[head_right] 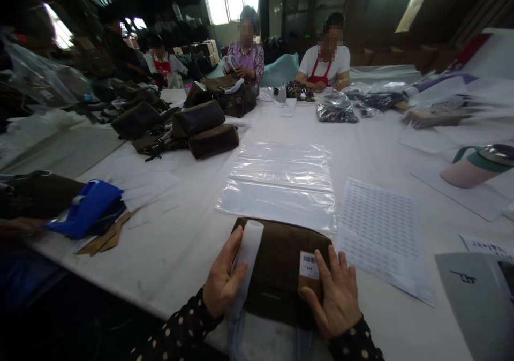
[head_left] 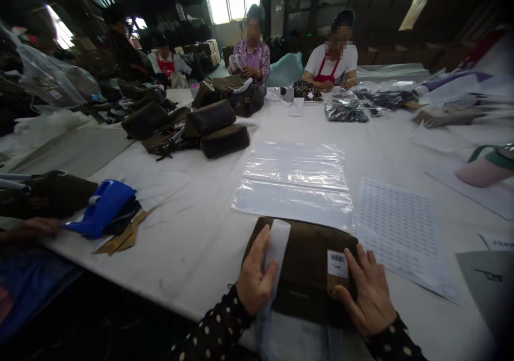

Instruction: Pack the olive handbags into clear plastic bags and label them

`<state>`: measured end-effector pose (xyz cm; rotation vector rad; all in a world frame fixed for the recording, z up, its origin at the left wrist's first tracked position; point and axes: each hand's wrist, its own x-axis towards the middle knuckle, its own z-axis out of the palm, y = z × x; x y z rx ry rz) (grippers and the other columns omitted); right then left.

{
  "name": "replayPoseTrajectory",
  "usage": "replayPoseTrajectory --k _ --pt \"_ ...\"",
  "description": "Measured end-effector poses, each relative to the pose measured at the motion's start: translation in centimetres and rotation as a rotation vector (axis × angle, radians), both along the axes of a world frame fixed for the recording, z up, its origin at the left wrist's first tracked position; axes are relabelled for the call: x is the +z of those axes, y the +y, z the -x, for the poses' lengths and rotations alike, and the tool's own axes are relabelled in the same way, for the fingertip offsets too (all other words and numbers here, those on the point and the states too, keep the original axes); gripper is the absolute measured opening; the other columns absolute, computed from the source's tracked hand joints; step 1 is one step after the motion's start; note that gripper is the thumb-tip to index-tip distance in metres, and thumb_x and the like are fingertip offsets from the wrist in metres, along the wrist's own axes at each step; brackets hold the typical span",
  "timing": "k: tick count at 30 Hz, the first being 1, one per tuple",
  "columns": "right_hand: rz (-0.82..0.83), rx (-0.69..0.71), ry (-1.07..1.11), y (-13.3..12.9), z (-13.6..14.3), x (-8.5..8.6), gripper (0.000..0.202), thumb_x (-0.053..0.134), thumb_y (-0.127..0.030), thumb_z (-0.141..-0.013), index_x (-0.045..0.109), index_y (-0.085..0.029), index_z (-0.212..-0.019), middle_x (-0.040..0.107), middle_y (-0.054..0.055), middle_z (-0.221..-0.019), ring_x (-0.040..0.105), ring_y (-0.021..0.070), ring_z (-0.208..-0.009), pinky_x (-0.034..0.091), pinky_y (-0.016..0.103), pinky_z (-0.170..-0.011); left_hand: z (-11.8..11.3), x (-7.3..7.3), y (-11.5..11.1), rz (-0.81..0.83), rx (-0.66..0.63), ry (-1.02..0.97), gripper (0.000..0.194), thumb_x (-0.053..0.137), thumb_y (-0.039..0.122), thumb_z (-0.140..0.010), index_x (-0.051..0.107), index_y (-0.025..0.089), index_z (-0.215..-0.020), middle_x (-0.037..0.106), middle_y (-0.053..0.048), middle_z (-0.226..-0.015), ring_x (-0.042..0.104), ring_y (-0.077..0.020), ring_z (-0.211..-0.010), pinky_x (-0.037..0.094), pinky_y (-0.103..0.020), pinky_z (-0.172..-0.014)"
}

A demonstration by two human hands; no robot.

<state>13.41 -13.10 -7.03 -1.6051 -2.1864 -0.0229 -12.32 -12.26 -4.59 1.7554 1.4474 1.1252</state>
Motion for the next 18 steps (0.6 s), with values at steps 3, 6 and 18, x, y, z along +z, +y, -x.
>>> replayPoseTrajectory --k 3,6,18 --pt "0.050 -0.018 -0.012 -0.6 0.5 -1.2 0.065 0.037 -0.041 -0.084 0.009 -0.026 -0.140 0.006 0.008 -0.148 0.015 0.0381 -0.131 0.028 0.062 -0.095 -1.9 0.1 0.6 -0.121 -0.070 0.281 0.044 0.037 0.013 -0.086 0.044 0.027 -0.127 0.035 -0.003 -0.140 0.018 -0.0246 -0.134 0.022 -0.049 -0.108" --pt "0.035 -0.009 0.059 -0.6 -0.4 -0.2 0.066 0.040 -0.040 -0.084 0.010 -0.025 -0.140 0.006 0.009 -0.148 0.012 0.0388 -0.131 0.026 0.063 -0.096 -1.1 0.7 0.7 -0.096 -0.077 0.333 0.044 0.040 0.015 -0.085 0.042 0.024 -0.128 0.030 -0.006 -0.143 0.017 -0.0262 -0.134 0.024 -0.050 -0.106" --pt "0.455 0.298 0.402 19.1 -1.8 0.2 0.026 0.046 -0.038 -0.080 0.061 -0.021 -0.092 0.065 0.005 -0.090 0.060 0.0177 -0.082 0.049 0.031 -0.076 5.5 -2.0 21.5 0.203 -0.306 0.627 0.019 0.064 0.035 -0.072 0.064 0.017 -0.080 0.062 -0.003 -0.083 0.056 -0.0148 -0.080 0.044 -0.024 -0.074"
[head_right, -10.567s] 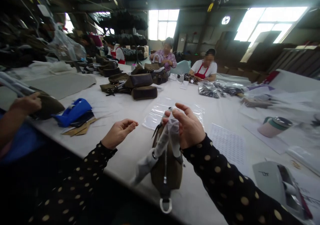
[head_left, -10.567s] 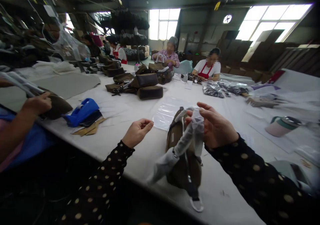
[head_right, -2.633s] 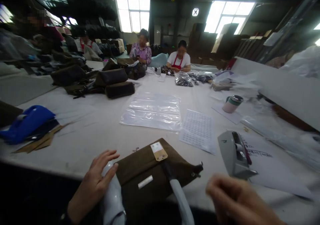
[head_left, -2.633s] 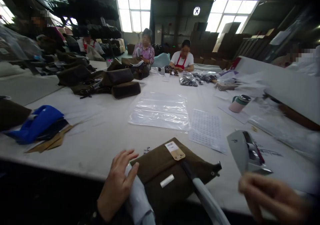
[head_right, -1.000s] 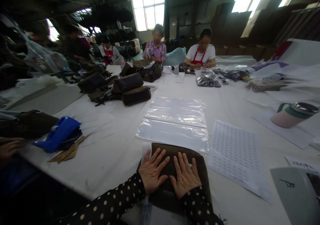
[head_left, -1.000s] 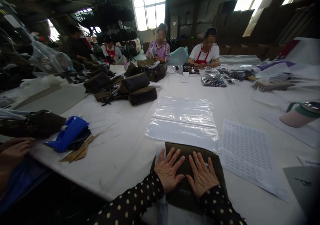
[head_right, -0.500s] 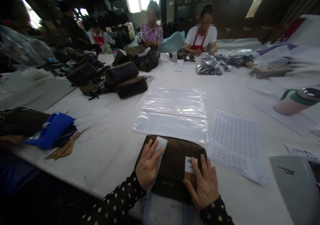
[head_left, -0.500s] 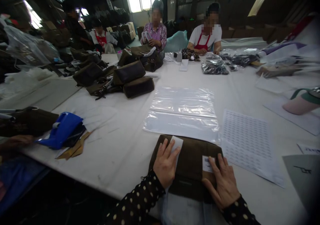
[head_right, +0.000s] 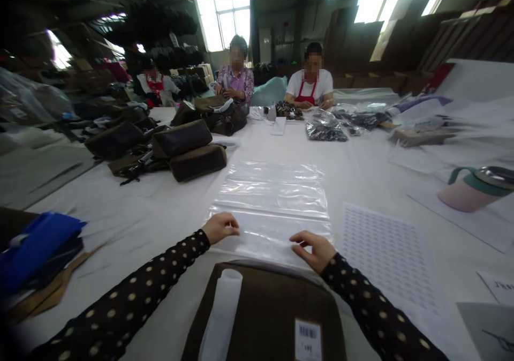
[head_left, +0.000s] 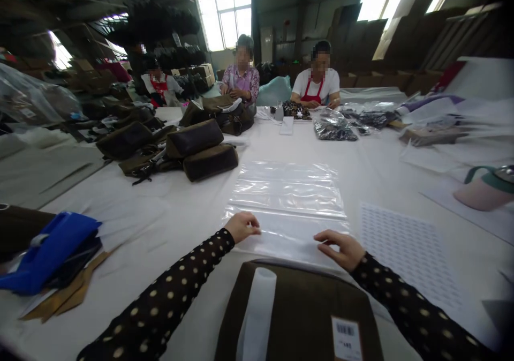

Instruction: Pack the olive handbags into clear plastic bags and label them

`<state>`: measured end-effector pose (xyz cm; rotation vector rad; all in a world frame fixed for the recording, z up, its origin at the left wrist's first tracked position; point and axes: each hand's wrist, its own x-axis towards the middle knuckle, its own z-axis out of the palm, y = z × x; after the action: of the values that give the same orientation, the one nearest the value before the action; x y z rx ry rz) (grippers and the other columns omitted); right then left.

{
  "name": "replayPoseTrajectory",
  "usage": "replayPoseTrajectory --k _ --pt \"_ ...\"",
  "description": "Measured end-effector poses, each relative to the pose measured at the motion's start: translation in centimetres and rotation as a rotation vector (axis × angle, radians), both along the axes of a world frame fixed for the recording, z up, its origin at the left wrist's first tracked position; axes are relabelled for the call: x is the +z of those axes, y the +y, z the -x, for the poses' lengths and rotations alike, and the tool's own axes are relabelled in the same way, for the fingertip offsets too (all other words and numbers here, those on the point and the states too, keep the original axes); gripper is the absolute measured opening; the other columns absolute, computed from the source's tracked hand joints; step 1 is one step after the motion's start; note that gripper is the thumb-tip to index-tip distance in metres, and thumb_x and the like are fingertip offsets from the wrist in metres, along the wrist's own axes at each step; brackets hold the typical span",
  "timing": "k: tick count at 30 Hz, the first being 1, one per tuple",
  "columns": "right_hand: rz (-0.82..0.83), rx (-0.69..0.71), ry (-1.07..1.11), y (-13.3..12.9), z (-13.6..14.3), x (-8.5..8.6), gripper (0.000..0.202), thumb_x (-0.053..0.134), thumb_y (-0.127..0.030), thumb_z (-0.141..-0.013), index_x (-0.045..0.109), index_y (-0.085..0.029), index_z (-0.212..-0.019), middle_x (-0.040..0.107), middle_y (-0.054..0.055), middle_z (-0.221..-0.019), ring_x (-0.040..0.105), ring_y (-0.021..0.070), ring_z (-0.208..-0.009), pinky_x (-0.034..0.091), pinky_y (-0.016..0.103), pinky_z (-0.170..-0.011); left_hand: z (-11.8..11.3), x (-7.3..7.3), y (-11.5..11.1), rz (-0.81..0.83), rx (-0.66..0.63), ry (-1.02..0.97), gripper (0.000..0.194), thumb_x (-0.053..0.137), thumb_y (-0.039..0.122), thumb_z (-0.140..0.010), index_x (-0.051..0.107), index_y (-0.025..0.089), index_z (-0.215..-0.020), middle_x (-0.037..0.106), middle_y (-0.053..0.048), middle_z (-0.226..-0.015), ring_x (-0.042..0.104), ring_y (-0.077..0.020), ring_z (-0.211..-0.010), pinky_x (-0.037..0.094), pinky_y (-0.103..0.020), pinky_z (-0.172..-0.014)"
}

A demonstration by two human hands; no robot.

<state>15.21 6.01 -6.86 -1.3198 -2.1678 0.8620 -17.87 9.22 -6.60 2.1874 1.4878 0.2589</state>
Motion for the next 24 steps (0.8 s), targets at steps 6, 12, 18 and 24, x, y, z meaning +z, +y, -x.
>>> replayPoseTrajectory --k 6,12,18,24 --pt "0.031 0.164 -0.255 3.4 2.7 -5.6 0.037 0.063 -0.046 -0.066 0.065 -0.020 -0.093 0.060 0.008 -0.098 0.055 0.0221 -0.089 0.043 0.038 -0.083 -1.3 -4.5 4.7 0.137 -0.175 0.125 0.015 0.063 0.032 -0.071 0.065 0.018 -0.066 0.061 -0.003 -0.079 0.054 -0.0161 -0.080 0.041 -0.023 -0.069" --pt "0.039 0.184 -0.396 3.5 3.1 -5.2 0.020 0.067 -0.030 -0.063 0.066 -0.023 -0.083 0.056 0.005 -0.096 0.054 0.0196 -0.083 0.044 0.033 -0.078 -0.8 -4.1 4.8 0.219 -0.248 0.173 0.023 0.064 0.042 -0.068 0.064 0.019 -0.069 0.060 -0.003 -0.077 0.054 -0.0167 -0.076 0.040 -0.024 -0.065" --pt "0.070 0.201 -0.425 3.0 3.5 -4.6 0.035 0.070 -0.042 -0.059 0.064 -0.024 -0.088 0.055 0.006 -0.104 0.054 0.0213 -0.087 0.042 0.034 -0.080 -0.9 -4.2 4.6 0.252 -0.226 0.170 0.025 0.048 0.036 -0.081 0.064 0.019 -0.072 0.062 -0.004 -0.084 0.055 -0.0159 -0.081 0.040 -0.024 -0.069" --pt "0.187 0.201 -0.532 5.2 3.8 -3.8 0.029 0.039 -0.026 -0.084 0.067 -0.020 -0.078 0.066 0.004 -0.075 0.060 0.0156 -0.071 0.042 0.026 -0.068 -1.5 -2.3 5.9 0.318 -0.189 0.176 0.040 0.033 0.042 -0.086 0.062 0.017 -0.074 0.063 -0.003 -0.071 0.057 -0.0149 -0.064 0.041 -0.024 -0.060"
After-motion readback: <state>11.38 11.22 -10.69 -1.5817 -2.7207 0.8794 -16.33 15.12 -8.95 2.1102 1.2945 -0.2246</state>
